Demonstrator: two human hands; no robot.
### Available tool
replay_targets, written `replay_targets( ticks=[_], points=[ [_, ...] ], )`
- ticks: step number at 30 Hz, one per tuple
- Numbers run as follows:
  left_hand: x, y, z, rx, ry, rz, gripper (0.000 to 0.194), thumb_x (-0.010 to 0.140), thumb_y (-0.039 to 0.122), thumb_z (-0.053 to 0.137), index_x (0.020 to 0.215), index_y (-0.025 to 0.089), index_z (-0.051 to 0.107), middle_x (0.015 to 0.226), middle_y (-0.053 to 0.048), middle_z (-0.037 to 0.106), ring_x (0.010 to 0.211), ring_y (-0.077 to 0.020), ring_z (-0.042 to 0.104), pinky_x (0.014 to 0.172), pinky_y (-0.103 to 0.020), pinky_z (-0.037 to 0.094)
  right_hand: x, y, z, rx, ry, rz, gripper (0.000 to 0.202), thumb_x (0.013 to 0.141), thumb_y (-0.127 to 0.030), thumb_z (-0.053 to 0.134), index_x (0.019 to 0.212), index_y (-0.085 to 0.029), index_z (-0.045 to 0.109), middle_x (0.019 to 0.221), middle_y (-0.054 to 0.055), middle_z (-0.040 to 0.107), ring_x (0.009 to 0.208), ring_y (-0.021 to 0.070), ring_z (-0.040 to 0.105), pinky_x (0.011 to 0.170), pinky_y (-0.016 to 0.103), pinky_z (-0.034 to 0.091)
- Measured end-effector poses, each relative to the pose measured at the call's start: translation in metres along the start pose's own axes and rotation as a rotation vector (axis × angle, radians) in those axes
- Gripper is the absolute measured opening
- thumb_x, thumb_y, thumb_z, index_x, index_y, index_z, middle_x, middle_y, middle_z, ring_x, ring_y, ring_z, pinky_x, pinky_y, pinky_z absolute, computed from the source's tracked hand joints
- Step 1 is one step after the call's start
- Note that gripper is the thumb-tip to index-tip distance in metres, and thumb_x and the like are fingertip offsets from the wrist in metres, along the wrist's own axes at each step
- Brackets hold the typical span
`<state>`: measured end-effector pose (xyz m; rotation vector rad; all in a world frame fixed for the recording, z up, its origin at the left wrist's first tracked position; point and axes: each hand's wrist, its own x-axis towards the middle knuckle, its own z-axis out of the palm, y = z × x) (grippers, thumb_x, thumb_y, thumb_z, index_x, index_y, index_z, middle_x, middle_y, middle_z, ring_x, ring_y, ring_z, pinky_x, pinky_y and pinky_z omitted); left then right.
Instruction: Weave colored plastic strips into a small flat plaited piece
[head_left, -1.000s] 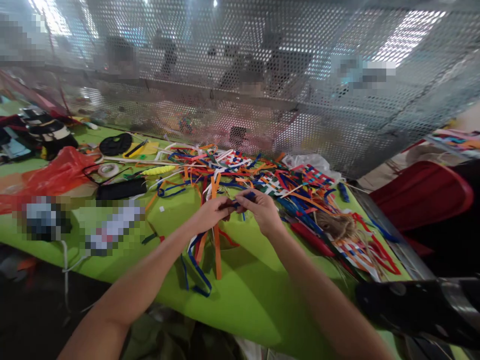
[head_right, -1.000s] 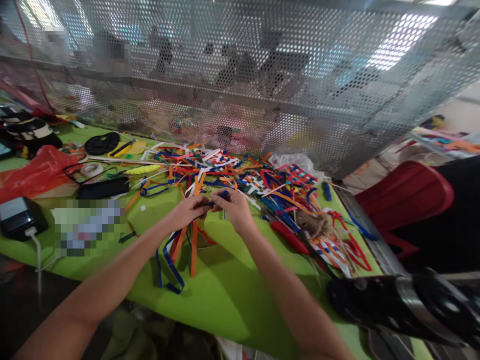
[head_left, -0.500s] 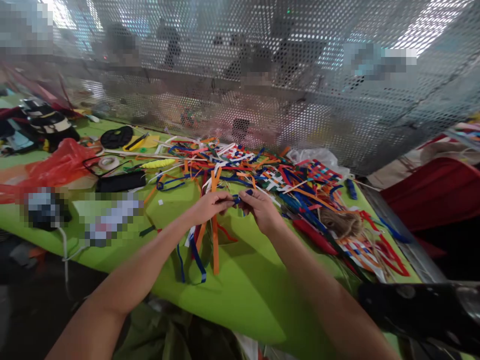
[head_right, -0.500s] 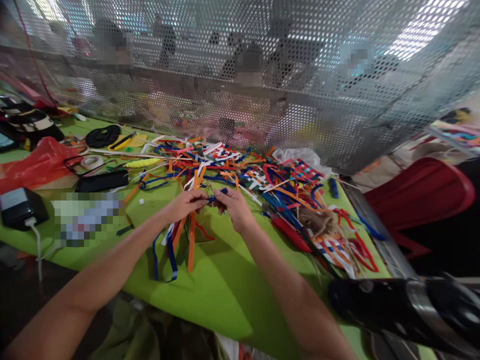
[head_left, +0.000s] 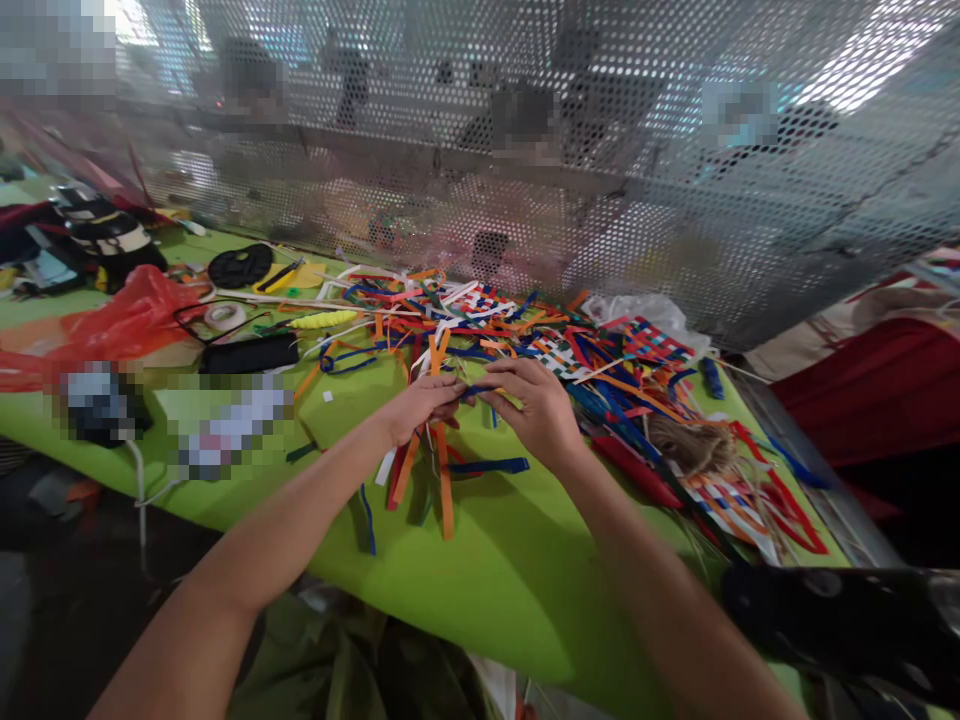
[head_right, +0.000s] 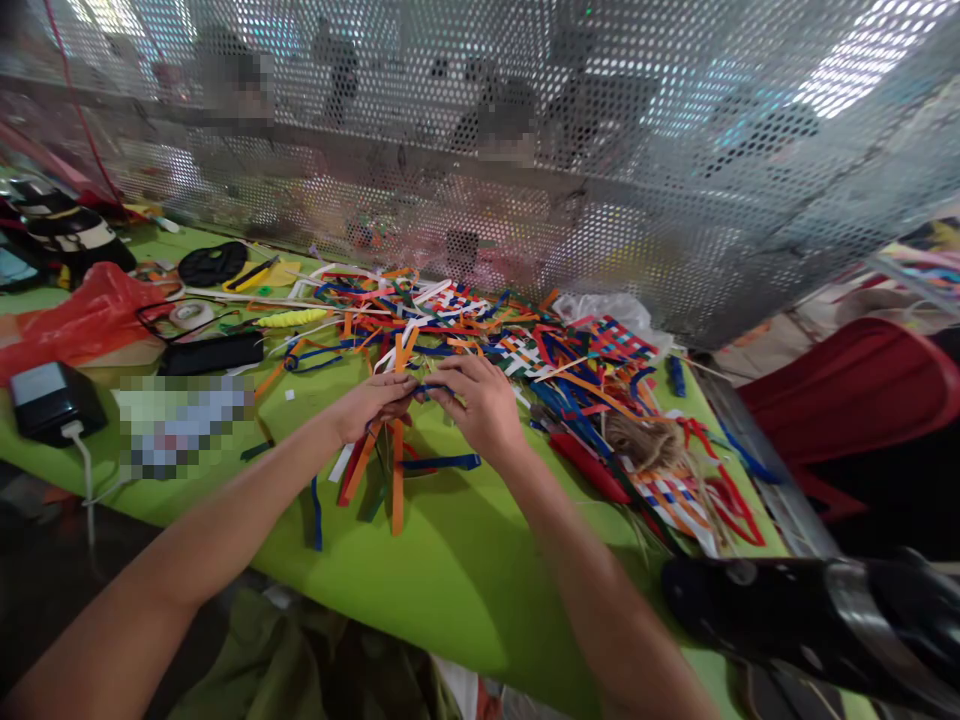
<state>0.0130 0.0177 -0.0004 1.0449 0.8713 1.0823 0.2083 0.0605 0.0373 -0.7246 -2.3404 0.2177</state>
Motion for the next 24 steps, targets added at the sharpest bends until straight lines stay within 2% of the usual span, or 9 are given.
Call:
replay_targets(
  ticks=[4,6,9,12,15,20,24],
  points=[
    [0.001,-0.002,-0.002,0.032,-0.04,-0.008,0.035,0.088,0.05,0.061,0.083,0.016,0.064,0.048,0.011,0.027,0.043,-0.0062,0.025,0.064,-0.027,0.051,0.0,0.001,0.003,0.023,0.004,0.016,0.019,0.096,-0.033,0.058,0.096,-0.025,0.075,0.129,0.011,0.065,0.11,0.0278,0.061,0.094,0.043,0.047],
    [0.0,-0.002,0.0,0.174,-0.025,0.042,0.037,0.092,0.05,0.054,0.079,0.016,0.063,0.051,0.008,0.033,0.046,-0.0083,0.033,0.065,-0.027,0.049,0.0,0.001,0.003,0.065,-0.014,0.049,0.022,0.097,-0.035,0.056,0.088,-0.024,0.073,0.113,0.01,0.07,0.101,0.0255,0.063,0.091,0.04,0.047],
    [0.0,-0.001,0.002,0.575,0.083,0.232,0.036,0.097,0.044,0.048,0.076,0.018,0.061,0.064,0.001,0.052,0.064,-0.0138,0.051,0.07,-0.027,0.045,0.001,0.0,0.005,0.111,-0.049,0.126,0.028,0.097,-0.039,0.055,0.08,-0.023,0.069,0.081,0.006,0.07,0.084,0.0228,0.062,0.08,0.035,0.046],
    [-0.001,-0.001,0.004,0.889,0.149,0.375,0.024,0.097,0.034,0.05,0.086,0.019,0.065,0.081,-0.003,0.063,0.082,-0.018,0.058,0.077,-0.027,0.042,0.001,0.0,0.008,0.147,-0.056,0.207,0.029,0.096,-0.042,0.056,0.077,-0.023,0.067,0.076,0.005,0.068,0.078,0.0215,0.06,0.073,0.032,0.044],
    [-0.001,-0.002,0.002,1.008,0.16,0.383,0.018,0.097,0.027,0.05,0.09,0.02,0.066,0.086,-0.004,0.066,0.087,-0.0193,0.06,0.077,-0.027,0.041,0.001,0.002,0.01,0.191,-0.099,0.253,0.028,0.095,-0.04,0.054,0.077,-0.022,0.066,0.074,0.004,0.066,0.073,0.0202,0.059,0.068,0.031,0.041],
    [0.001,-0.004,-0.001,1.084,0.207,0.361,0.02,0.097,0.027,0.05,0.087,0.021,0.066,0.082,-0.003,0.066,0.082,-0.0192,0.061,0.073,-0.026,0.039,0.0,0.008,0.01,0.222,-0.229,0.297,0.024,0.095,-0.032,0.047,0.084,-0.023,0.066,0.066,0.001,0.063,0.062,0.0176,0.057,0.061,0.028,0.038],
    [0.001,-0.006,0.0,1.136,0.226,0.345,0.019,0.095,0.025,0.05,0.082,0.021,0.065,0.08,-0.004,0.065,0.079,-0.0191,0.06,0.071,-0.025,0.038,-0.003,0.008,0.013,0.121,-0.292,0.277,0.026,0.096,-0.031,0.047,0.075,-0.024,0.062,0.064,0.0,0.062,0.06,0.0166,0.055,0.058,0.028,0.033]
  ],
)
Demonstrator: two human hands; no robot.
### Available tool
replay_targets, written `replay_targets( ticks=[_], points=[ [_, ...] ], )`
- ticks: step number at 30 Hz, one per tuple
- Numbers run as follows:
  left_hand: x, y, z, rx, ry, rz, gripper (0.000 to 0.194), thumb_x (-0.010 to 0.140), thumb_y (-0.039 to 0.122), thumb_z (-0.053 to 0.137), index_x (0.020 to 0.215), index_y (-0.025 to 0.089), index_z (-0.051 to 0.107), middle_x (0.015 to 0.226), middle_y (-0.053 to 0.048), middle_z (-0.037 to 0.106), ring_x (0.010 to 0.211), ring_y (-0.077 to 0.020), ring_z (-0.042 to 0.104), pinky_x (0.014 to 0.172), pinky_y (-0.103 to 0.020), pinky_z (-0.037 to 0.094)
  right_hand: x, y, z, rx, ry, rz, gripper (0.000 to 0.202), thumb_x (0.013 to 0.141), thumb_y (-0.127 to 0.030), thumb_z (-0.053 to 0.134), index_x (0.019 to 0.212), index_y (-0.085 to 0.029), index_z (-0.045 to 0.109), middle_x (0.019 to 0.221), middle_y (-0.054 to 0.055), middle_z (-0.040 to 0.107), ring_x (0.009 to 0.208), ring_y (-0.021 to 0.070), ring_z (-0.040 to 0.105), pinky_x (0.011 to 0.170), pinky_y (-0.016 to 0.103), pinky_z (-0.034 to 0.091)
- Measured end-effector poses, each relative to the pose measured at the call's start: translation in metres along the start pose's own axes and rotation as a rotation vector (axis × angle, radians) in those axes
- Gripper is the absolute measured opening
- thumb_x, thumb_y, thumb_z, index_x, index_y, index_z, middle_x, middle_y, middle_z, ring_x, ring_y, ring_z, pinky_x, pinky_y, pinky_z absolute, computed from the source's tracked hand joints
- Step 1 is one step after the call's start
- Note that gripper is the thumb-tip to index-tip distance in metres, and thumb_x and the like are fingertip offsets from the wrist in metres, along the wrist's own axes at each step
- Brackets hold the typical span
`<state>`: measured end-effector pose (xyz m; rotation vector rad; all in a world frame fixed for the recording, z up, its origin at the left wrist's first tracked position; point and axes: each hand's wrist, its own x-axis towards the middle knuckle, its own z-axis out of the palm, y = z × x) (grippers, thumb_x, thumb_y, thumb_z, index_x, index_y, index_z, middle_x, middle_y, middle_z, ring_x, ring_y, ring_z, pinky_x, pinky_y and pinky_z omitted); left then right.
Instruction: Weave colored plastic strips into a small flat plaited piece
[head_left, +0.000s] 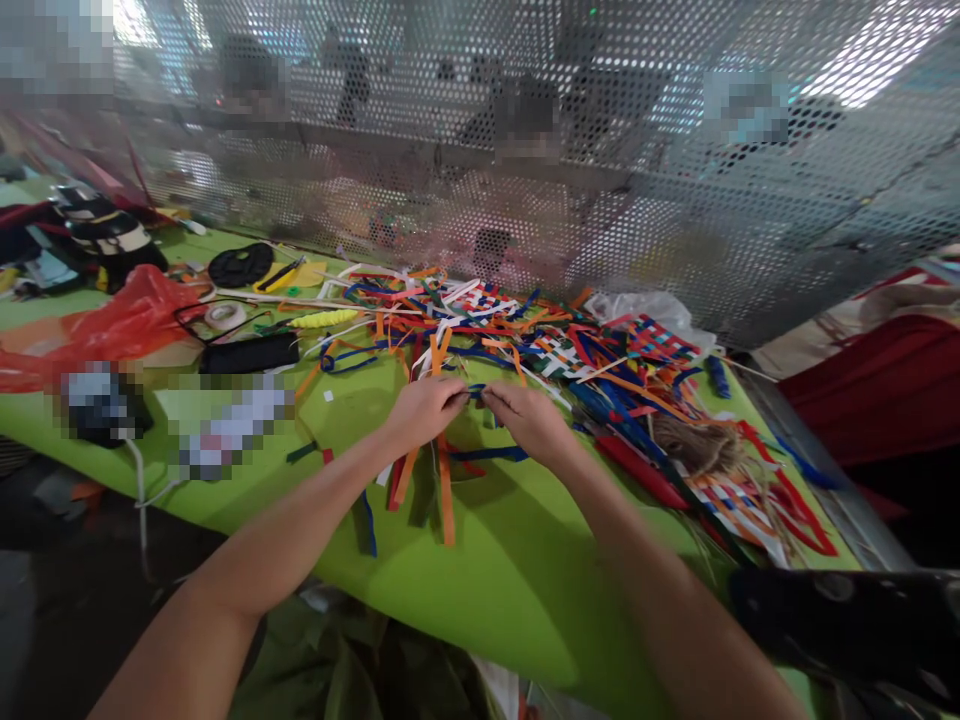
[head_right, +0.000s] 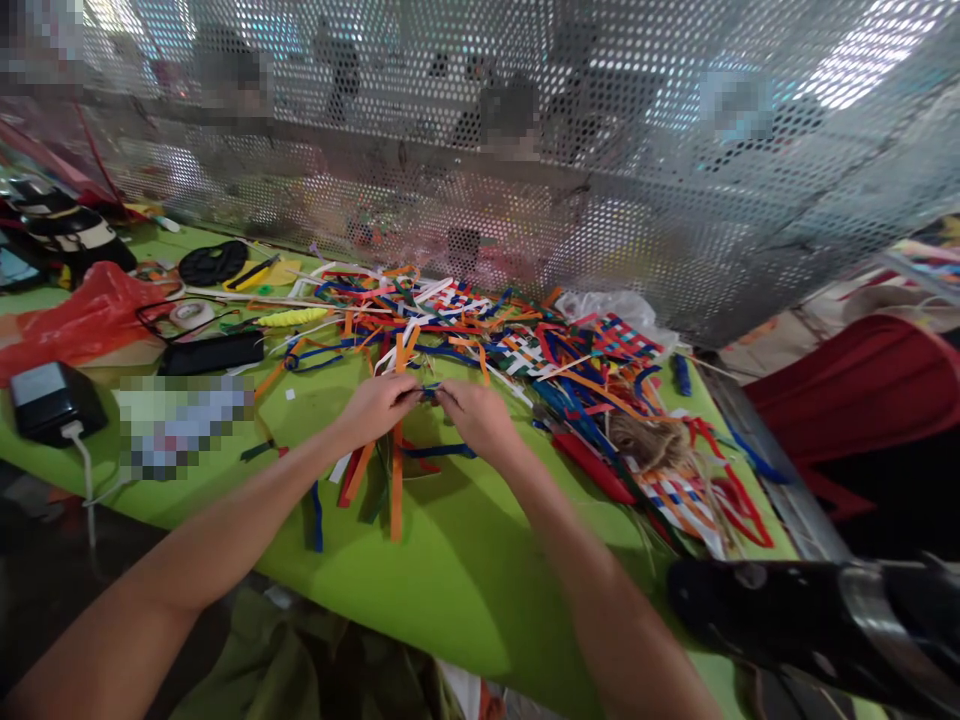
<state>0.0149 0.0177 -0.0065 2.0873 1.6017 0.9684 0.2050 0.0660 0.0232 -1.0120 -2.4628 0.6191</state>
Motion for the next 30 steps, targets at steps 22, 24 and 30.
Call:
replay_targets(
  ticks=[22,24,30],
  points=[
    [-0.005,0.016,0.002,0.057,-0.027,-0.116,0.017,0.094,0.021,0.052,0.093,0.023,0.069,0.076,-0.003,0.067,0.073,-0.0204,0.063,0.068,-0.026,0.039,-0.006,-0.024,0.005,0.087,0.089,-0.049,0.03,0.093,-0.031,0.046,0.065,-0.023,0.048,0.062,0.0,0.05,0.061,0.0153,0.045,0.06,0.029,0.032],
    [-0.005,0.015,-0.001,-0.045,-0.018,-0.097,0.02,0.096,0.022,0.048,0.092,0.022,0.067,0.074,-0.001,0.066,0.071,-0.0183,0.061,0.066,-0.025,0.038,-0.005,-0.023,0.002,0.245,0.083,0.007,0.031,0.094,-0.036,0.046,0.067,-0.023,0.052,0.061,-0.001,0.049,0.059,0.0147,0.045,0.059,0.028,0.032],
    [-0.003,0.014,-0.004,-0.321,-0.005,-0.089,0.025,0.1,0.033,0.045,0.085,0.019,0.061,0.06,0.004,0.054,0.058,-0.0133,0.051,0.06,-0.023,0.036,0.003,-0.006,-0.001,0.66,0.294,0.21,0.03,0.08,-0.052,0.068,0.082,-0.023,0.06,0.068,-0.002,0.055,0.06,0.0134,0.046,0.055,0.026,0.035]
  ],
)
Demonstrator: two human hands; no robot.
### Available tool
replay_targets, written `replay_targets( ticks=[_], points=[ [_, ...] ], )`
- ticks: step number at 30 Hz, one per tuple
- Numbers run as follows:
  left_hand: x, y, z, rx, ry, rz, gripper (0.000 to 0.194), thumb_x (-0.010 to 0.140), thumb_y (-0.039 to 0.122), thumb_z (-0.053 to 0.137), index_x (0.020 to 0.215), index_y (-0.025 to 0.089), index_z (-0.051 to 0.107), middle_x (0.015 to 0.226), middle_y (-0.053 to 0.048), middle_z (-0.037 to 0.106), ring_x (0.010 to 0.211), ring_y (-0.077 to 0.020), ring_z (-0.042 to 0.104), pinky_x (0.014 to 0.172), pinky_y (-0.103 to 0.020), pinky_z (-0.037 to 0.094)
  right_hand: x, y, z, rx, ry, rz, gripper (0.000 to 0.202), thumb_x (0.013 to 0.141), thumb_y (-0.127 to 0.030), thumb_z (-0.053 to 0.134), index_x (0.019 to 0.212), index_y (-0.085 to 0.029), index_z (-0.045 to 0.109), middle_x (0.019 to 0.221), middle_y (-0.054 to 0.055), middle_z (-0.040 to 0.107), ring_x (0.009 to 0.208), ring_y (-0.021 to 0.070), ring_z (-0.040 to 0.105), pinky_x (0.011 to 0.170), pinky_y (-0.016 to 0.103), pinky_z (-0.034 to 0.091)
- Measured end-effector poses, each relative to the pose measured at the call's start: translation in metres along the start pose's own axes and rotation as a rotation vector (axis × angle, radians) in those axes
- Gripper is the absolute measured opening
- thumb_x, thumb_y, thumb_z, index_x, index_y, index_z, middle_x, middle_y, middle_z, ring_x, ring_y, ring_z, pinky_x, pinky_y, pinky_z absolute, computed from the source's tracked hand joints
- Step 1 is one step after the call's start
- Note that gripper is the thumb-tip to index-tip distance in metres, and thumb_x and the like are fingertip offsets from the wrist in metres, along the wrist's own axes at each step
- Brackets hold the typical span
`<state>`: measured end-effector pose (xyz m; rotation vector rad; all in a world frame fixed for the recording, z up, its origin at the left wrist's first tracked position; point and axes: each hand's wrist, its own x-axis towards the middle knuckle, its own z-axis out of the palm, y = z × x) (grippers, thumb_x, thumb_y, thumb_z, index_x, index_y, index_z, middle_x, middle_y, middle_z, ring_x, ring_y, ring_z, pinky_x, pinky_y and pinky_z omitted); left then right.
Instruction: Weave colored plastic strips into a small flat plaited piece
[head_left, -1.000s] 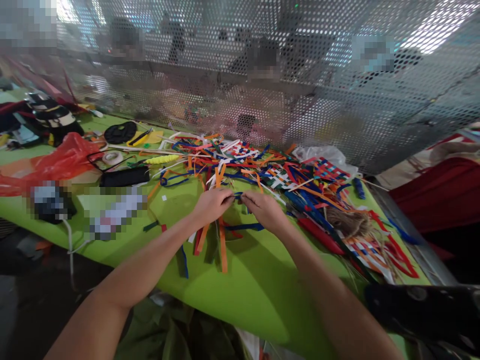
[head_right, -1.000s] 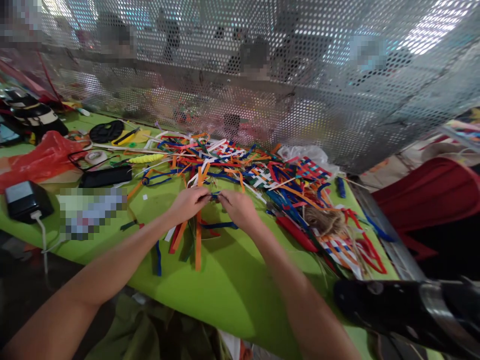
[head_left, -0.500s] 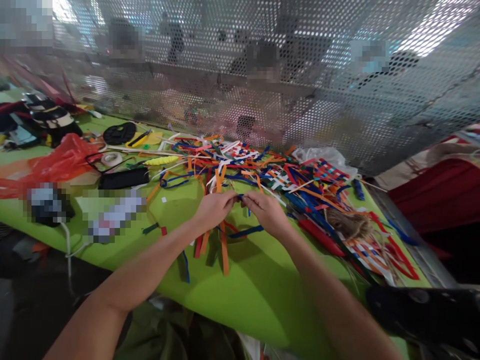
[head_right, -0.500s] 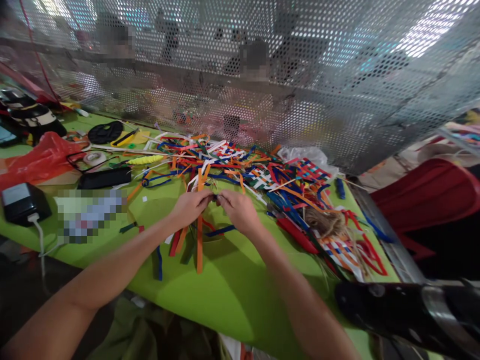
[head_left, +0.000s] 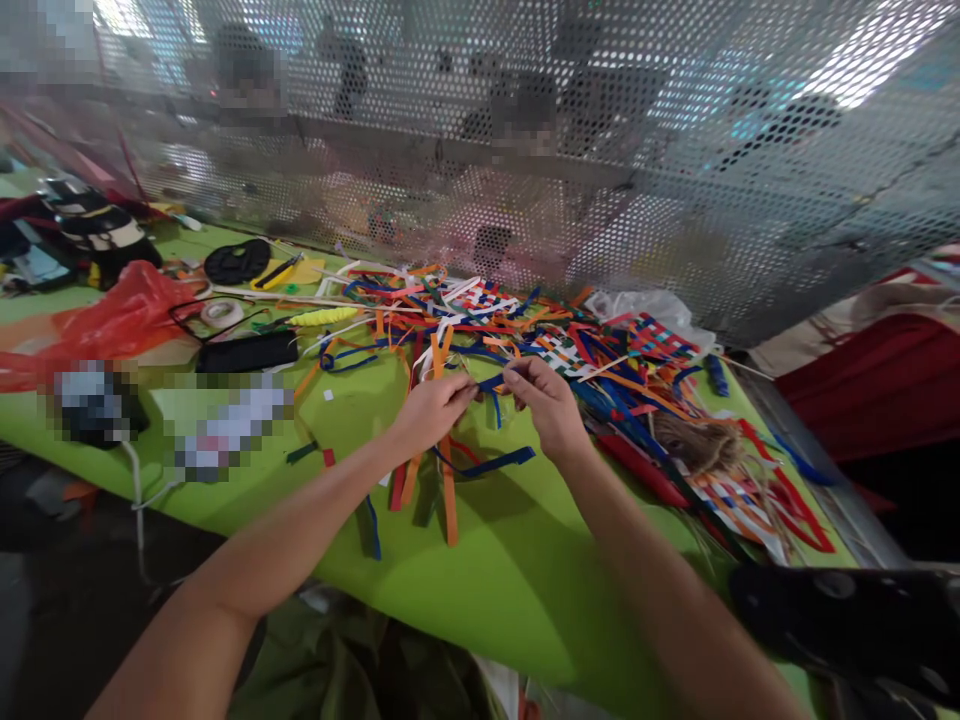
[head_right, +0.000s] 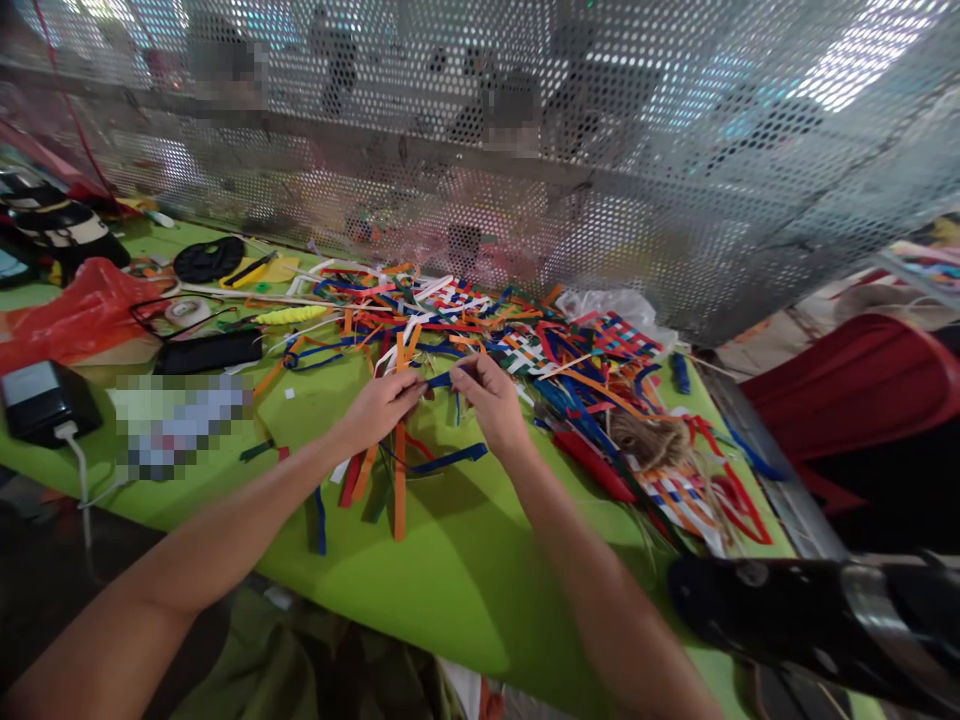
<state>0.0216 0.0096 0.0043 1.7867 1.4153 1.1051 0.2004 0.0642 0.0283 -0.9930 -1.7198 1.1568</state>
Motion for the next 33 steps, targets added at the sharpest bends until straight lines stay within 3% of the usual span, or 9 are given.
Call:
replay_targets(
  ticks=[4,7,11,16,19,24,26,31,33],
  points=[
    [0.0,-0.001,0.002,-0.131,-0.029,-0.025,0.023,0.099,0.033,0.045,0.084,0.02,0.057,0.054,0.005,0.052,0.051,-0.0128,0.049,0.057,-0.023,0.036,0.001,0.008,0.004,0.114,0.012,0.061,0.037,0.074,-0.055,0.073,0.087,-0.023,0.059,0.069,-0.001,0.059,0.059,0.0132,0.047,0.054,0.026,0.037],
    [0.001,-0.003,0.004,-0.115,-0.027,-0.03,0.022,0.096,0.03,0.048,0.077,0.021,0.052,0.055,0.005,0.051,0.052,-0.0125,0.049,0.056,-0.023,0.035,-0.003,0.01,0.01,0.003,-0.043,0.004,0.033,0.077,-0.053,0.072,0.078,-0.021,0.062,0.068,0.0,0.061,0.061,0.0142,0.05,0.057,0.027,0.038],
    [0.0,-0.003,0.005,-0.012,0.023,-0.011,0.022,0.092,0.024,0.05,0.071,0.021,0.049,0.058,0.005,0.049,0.059,-0.0134,0.05,0.058,-0.024,0.033,-0.01,0.006,0.015,-0.209,0.014,-0.14,0.024,0.081,-0.043,0.068,0.075,-0.02,0.065,0.065,0.0,0.061,0.062,0.0148,0.051,0.059,0.028,0.038],
    [0.0,-0.006,0.005,-0.042,-0.005,-0.005,0.017,0.095,0.027,0.05,0.082,0.02,0.058,0.06,0.004,0.054,0.058,-0.0129,0.053,0.058,-0.023,0.036,-0.011,-0.001,0.013,-0.218,0.049,-0.162,0.021,0.081,-0.038,0.069,0.071,-0.02,0.064,0.063,-0.001,0.06,0.06,0.0138,0.051,0.057,0.027,0.038],
    [0.003,-0.01,0.004,-0.158,-0.072,-0.029,0.024,0.098,0.035,0.047,0.094,0.019,0.064,0.062,0.004,0.059,0.056,-0.0121,0.055,0.057,-0.022,0.04,-0.004,-0.005,0.0,-0.094,0.168,-0.13,0.023,0.077,-0.038,0.072,0.068,-0.021,0.059,0.061,-0.003,0.056,0.056,0.0119,0.045,0.054,0.026,0.035],
    [0.006,-0.015,0.008,-0.297,-0.091,-0.06,0.031,0.099,0.039,0.045,0.093,0.017,0.065,0.063,0.002,0.06,0.053,-0.0106,0.055,0.055,-0.021,0.043,0.007,-0.007,-0.02,0.075,0.403,-0.168,0.026,0.073,-0.038,0.077,0.068,-0.022,0.056,0.059,-0.005,0.052,0.053,0.0103,0.04,0.052,0.025,0.034],
    [0.005,-0.015,0.01,-0.339,-0.097,-0.066,0.031,0.099,0.04,0.046,0.092,0.017,0.064,0.063,0.002,0.06,0.053,-0.0104,0.055,0.055,-0.021,0.043,0.007,-0.004,-0.016,0.086,0.372,-0.148,0.027,0.073,-0.041,0.077,0.07,-0.022,0.057,0.061,-0.004,0.054,0.054,0.0105,0.041,0.052,0.025,0.034],
    [0.004,-0.014,0.012,-0.365,-0.112,-0.048,0.029,0.097,0.039,0.05,0.077,0.018,0.057,0.062,0.001,0.062,0.051,-0.0107,0.055,0.053,-0.022,0.043,-0.002,0.007,0.01,0.022,0.063,-0.003,0.037,0.071,-0.056,0.076,0.071,-0.02,0.063,0.062,-0.002,0.057,0.056,0.0124,0.046,0.052,0.027,0.036],
    [0.004,-0.014,0.012,-0.399,-0.114,-0.063,0.027,0.095,0.04,0.053,0.079,0.018,0.056,0.064,0.001,0.064,0.051,-0.0113,0.055,0.053,-0.023,0.044,-0.004,0.009,0.013,0.006,0.064,0.016,0.038,0.071,-0.056,0.075,0.067,-0.02,0.062,0.057,-0.003,0.054,0.054,0.0122,0.043,0.052,0.027,0.034]
  ],
)
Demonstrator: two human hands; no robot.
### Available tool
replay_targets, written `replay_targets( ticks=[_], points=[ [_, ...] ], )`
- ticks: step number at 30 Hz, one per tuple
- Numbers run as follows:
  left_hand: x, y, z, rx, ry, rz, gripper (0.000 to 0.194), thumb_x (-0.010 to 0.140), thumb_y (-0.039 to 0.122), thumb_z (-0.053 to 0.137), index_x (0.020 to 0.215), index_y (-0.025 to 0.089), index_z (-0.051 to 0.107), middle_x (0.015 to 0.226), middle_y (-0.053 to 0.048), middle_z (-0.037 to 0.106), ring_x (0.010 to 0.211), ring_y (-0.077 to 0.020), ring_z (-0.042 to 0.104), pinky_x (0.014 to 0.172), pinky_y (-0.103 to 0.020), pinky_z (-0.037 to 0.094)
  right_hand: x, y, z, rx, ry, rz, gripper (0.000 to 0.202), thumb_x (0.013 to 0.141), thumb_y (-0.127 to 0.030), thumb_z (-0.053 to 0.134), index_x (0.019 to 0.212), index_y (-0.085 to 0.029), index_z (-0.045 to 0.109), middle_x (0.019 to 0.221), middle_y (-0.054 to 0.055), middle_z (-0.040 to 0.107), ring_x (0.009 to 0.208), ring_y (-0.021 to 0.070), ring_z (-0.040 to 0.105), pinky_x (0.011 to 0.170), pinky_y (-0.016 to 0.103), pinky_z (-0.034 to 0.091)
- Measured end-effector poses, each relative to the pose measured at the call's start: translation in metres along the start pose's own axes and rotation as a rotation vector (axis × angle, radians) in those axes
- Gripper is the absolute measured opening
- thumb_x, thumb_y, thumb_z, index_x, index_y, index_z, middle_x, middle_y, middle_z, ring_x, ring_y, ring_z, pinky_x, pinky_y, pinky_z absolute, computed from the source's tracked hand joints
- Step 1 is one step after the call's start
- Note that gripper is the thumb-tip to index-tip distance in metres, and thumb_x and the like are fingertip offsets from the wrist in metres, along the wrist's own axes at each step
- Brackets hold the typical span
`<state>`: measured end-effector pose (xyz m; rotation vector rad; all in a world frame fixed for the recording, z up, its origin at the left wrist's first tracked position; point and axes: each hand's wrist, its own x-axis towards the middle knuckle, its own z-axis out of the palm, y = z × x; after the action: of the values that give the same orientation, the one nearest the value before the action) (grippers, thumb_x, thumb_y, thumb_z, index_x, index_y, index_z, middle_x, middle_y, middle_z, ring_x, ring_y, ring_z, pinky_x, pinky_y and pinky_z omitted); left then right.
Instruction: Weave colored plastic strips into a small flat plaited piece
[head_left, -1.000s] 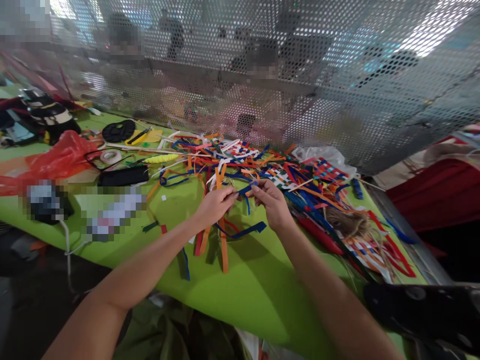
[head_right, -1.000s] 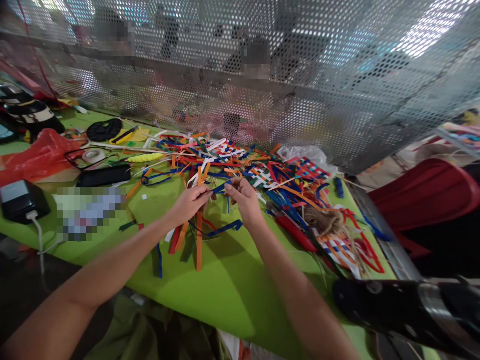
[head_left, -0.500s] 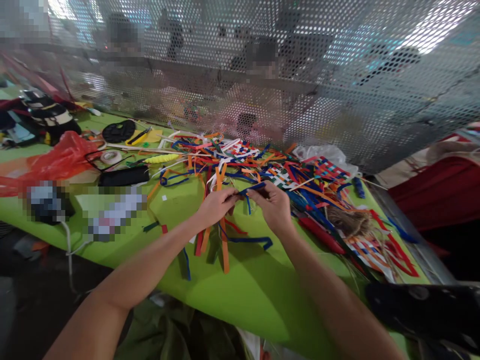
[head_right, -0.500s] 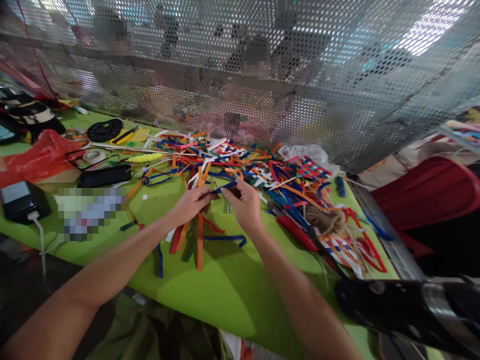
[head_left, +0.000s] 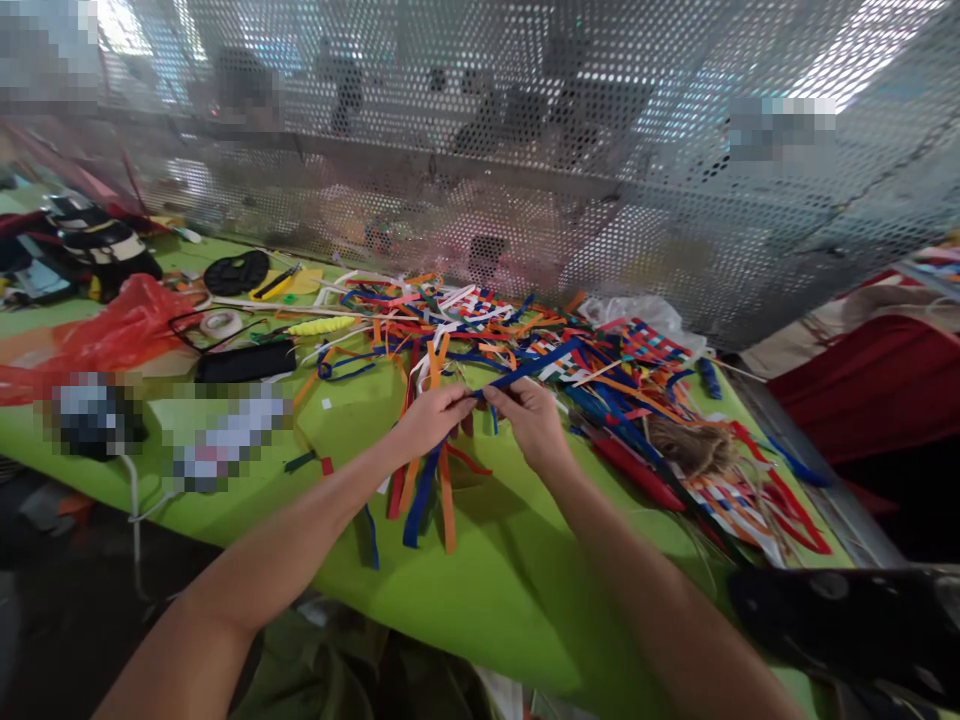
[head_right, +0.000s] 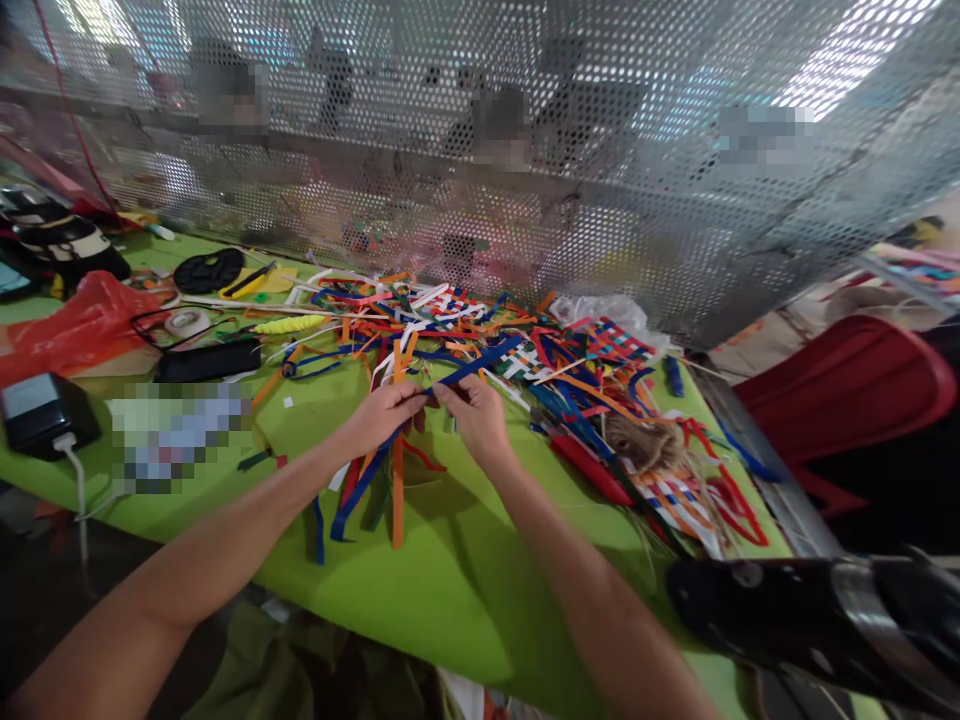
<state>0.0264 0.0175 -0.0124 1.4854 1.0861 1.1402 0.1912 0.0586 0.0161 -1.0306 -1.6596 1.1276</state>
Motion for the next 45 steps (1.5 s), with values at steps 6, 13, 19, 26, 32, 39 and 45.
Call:
replay_targets(
  ticks=[6,13,19,26,32,39,45],
  points=[
    [0.0,0.0,0.0,-0.01,0.015,0.041,0.023,0.094,0.038,0.057,0.085,0.018,0.06,0.073,-0.001,0.068,0.065,-0.0122,0.06,0.064,-0.024,0.046,0.005,0.001,-0.008,0.056,0.107,0.009,0.035,0.073,-0.052,0.073,0.063,-0.022,0.057,0.055,-0.004,0.049,0.053,0.0118,0.04,0.053,0.027,0.032],
    [-0.007,0.013,0.005,-0.128,-0.094,0.088,0.027,0.092,0.045,0.06,0.085,0.019,0.062,0.067,0.002,0.061,0.061,-0.0113,0.057,0.064,-0.024,0.047,0.003,0.008,0.001,0.073,-0.042,0.069,0.035,0.07,-0.052,0.074,0.062,-0.021,0.059,0.057,-0.003,0.052,0.056,0.0126,0.044,0.056,0.028,0.034],
    [-0.003,0.018,-0.001,-0.375,-0.11,-0.021,0.038,0.085,0.054,0.067,0.085,0.017,0.061,0.058,0.003,0.058,0.053,-0.0106,0.053,0.057,-0.023,0.044,0.002,-0.006,-0.007,0.28,-0.03,0.099,0.029,0.068,-0.045,0.078,0.084,-0.022,0.07,0.071,-0.002,0.061,0.058,0.0118,0.045,0.057,0.028,0.036],
    [-0.002,0.015,-0.001,-0.573,-0.237,-0.265,0.033,0.08,0.046,0.074,0.077,0.017,0.059,0.048,0.007,0.046,0.043,-0.0076,0.043,0.054,-0.023,0.043,0.0,-0.01,-0.007,0.313,-0.148,0.084,0.034,0.061,-0.045,0.088,0.079,-0.023,0.07,0.073,-0.001,0.063,0.063,0.0125,0.051,0.059,0.027,0.04],
    [-0.003,0.01,0.003,-0.532,-0.248,-0.253,0.033,0.083,0.048,0.069,0.078,0.016,0.059,0.053,0.005,0.048,0.043,-0.008,0.044,0.049,-0.024,0.039,-0.001,-0.011,-0.005,0.287,-0.248,0.109,0.039,0.06,-0.05,0.087,0.074,-0.022,0.064,0.066,-0.003,0.061,0.058,0.0132,0.052,0.057,0.028,0.04],
    [-0.007,0.015,0.006,-0.141,-0.002,0.019,0.028,0.09,0.044,0.064,0.094,0.017,0.062,0.087,-0.003,0.065,0.084,-0.0157,0.063,0.081,-0.029,0.05,-0.002,-0.007,-0.001,0.29,-0.032,0.102,0.04,0.062,-0.046,0.086,0.065,-0.022,0.054,0.06,-0.006,0.051,0.055,0.0101,0.04,0.054,0.026,0.033],
    [-0.005,0.013,0.006,-0.124,-0.005,-0.011,0.024,0.091,0.039,0.06,0.085,0.016,0.059,0.069,0.0,0.063,0.065,-0.0129,0.061,0.067,-0.026,0.048,-0.001,-0.004,0.001,0.222,-0.066,0.079,0.039,0.068,-0.049,0.079,0.063,-0.022,0.053,0.058,-0.005,0.05,0.054,0.0103,0.038,0.053,0.026,0.031]
  ],
)
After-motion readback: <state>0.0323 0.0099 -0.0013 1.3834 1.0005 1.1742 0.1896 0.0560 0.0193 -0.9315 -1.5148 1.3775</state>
